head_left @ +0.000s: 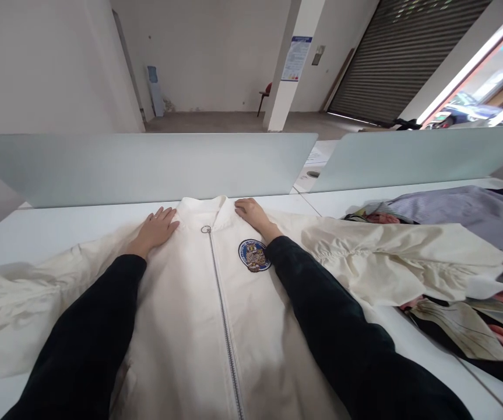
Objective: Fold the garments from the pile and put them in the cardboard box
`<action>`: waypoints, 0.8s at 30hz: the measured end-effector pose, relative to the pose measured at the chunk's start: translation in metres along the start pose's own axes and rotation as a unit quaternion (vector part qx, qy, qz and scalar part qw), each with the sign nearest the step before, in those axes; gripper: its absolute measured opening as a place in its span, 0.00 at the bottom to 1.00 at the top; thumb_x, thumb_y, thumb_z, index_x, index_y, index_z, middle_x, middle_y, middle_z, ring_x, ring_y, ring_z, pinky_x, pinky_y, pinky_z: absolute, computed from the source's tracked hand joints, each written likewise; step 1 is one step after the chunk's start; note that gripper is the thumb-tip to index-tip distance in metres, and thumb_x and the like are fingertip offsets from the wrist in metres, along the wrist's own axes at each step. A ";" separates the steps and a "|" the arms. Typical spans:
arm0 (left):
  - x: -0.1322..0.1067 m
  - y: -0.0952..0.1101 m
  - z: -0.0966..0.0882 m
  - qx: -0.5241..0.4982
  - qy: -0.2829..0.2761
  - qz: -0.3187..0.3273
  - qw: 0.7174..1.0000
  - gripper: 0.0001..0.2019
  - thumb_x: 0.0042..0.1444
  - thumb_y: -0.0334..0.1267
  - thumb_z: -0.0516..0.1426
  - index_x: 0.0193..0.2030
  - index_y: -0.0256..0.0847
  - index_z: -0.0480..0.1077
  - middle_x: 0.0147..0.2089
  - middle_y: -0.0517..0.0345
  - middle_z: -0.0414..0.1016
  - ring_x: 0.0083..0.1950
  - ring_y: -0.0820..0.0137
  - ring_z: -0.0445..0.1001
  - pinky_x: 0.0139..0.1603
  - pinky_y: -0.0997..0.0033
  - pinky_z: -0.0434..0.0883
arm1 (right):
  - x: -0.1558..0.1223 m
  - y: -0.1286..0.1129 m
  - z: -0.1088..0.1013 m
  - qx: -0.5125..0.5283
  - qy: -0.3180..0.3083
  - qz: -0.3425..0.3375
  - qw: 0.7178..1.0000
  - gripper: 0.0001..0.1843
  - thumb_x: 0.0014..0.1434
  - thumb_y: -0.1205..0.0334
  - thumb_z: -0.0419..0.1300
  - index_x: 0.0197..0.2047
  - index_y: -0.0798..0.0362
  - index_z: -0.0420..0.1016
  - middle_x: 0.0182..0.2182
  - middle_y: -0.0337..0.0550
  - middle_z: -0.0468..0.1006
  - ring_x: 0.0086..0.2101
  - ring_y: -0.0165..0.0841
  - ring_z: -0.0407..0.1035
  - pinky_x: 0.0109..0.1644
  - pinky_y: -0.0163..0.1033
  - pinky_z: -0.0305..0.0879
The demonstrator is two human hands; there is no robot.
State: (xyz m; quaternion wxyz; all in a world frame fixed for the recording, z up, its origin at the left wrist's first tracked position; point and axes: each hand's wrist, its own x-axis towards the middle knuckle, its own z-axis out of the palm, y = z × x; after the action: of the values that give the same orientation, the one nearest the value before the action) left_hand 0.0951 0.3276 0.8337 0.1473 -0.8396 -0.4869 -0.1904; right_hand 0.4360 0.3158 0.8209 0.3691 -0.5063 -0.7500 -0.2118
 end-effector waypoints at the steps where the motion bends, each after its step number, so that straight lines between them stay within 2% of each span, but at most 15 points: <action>1: 0.001 -0.001 0.000 0.003 -0.008 -0.005 1.000 0.30 0.66 0.48 0.39 0.71 0.36 0.53 0.74 0.49 0.50 0.75 0.55 0.44 0.71 0.47 0.48 | 0.001 0.001 0.001 -0.001 -0.002 0.001 1.000 0.15 0.63 0.66 0.53 0.45 0.57 0.80 0.49 0.50 0.78 0.49 0.40 0.69 0.60 0.44 0.59; 5: 0.006 -0.004 -0.001 0.013 -0.021 -0.011 1.000 0.30 0.67 0.48 0.37 0.72 0.36 0.51 0.75 0.52 0.47 0.75 0.56 0.41 0.71 0.47 0.47 | 0.003 0.003 0.001 -0.013 -0.014 0.009 1.000 0.16 0.64 0.66 0.52 0.47 0.58 0.79 0.51 0.50 0.78 0.50 0.40 0.68 0.60 0.44 0.58; 12: 0.005 -0.003 -0.001 0.028 -0.004 -0.007 1.000 0.30 0.66 0.48 0.37 0.71 0.37 0.52 0.74 0.51 0.49 0.75 0.55 0.43 0.70 0.47 0.49 | 0.004 -0.002 -0.001 -0.045 -0.041 0.033 0.998 0.18 0.66 0.66 0.49 0.50 0.58 0.78 0.53 0.51 0.76 0.53 0.41 0.65 0.59 0.45 0.59; 14: 0.002 -0.002 -0.001 0.034 0.014 -0.007 0.999 0.30 0.66 0.48 0.38 0.71 0.36 0.52 0.74 0.49 0.49 0.75 0.53 0.43 0.70 0.46 0.49 | 0.003 -0.005 -0.003 -0.054 -0.048 0.040 0.997 0.19 0.66 0.65 0.48 0.52 0.58 0.77 0.54 0.53 0.75 0.54 0.42 0.64 0.59 0.46 0.59; 16: -0.001 0.000 -0.001 0.045 0.057 -0.001 0.997 0.30 0.66 0.48 0.40 0.70 0.34 0.54 0.74 0.45 0.50 0.75 0.51 0.43 0.70 0.45 0.49 | 0.001 -0.011 -0.006 -0.062 -0.055 0.050 0.995 0.19 0.67 0.66 0.47 0.53 0.59 0.76 0.55 0.56 0.74 0.54 0.44 0.64 0.59 0.49 0.58; 20: -0.011 0.008 -0.006 0.057 0.145 0.018 0.988 0.29 0.65 0.45 0.42 0.67 0.29 0.58 0.72 0.39 0.55 0.74 0.50 0.46 0.70 0.44 0.48 | -0.011 -0.031 -0.020 -0.072 -0.066 0.059 0.993 0.19 0.67 0.67 0.47 0.55 0.61 0.73 0.58 0.60 0.70 0.56 0.46 0.63 0.61 0.54 0.55; 22: -0.020 0.016 -0.009 0.038 0.146 0.025 0.988 0.28 0.64 0.44 0.43 0.66 0.29 0.59 0.71 0.38 0.55 0.74 0.50 0.45 0.70 0.44 0.47 | -0.024 -0.044 -0.032 -0.069 -0.075 0.047 0.994 0.19 0.66 0.67 0.49 0.56 0.60 0.72 0.60 0.59 0.69 0.58 0.45 0.62 0.63 0.52 0.55; 24: -0.034 0.027 -0.013 -0.035 0.117 0.023 0.992 0.27 0.63 0.44 0.46 0.64 0.31 0.62 0.72 0.38 0.54 0.75 0.51 0.42 0.71 0.44 0.43 | -0.044 -0.056 -0.049 -0.060 -0.086 0.029 0.994 0.19 0.64 0.67 0.53 0.56 0.60 0.72 0.60 0.58 0.69 0.59 0.43 0.62 0.63 0.49 0.56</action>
State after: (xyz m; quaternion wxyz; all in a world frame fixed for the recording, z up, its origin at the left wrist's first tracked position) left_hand 0.1006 0.2830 0.8277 0.1782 -0.8273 -0.4397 -0.3007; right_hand 0.4111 0.2331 0.8220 0.2779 -0.5651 -0.7503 -0.2012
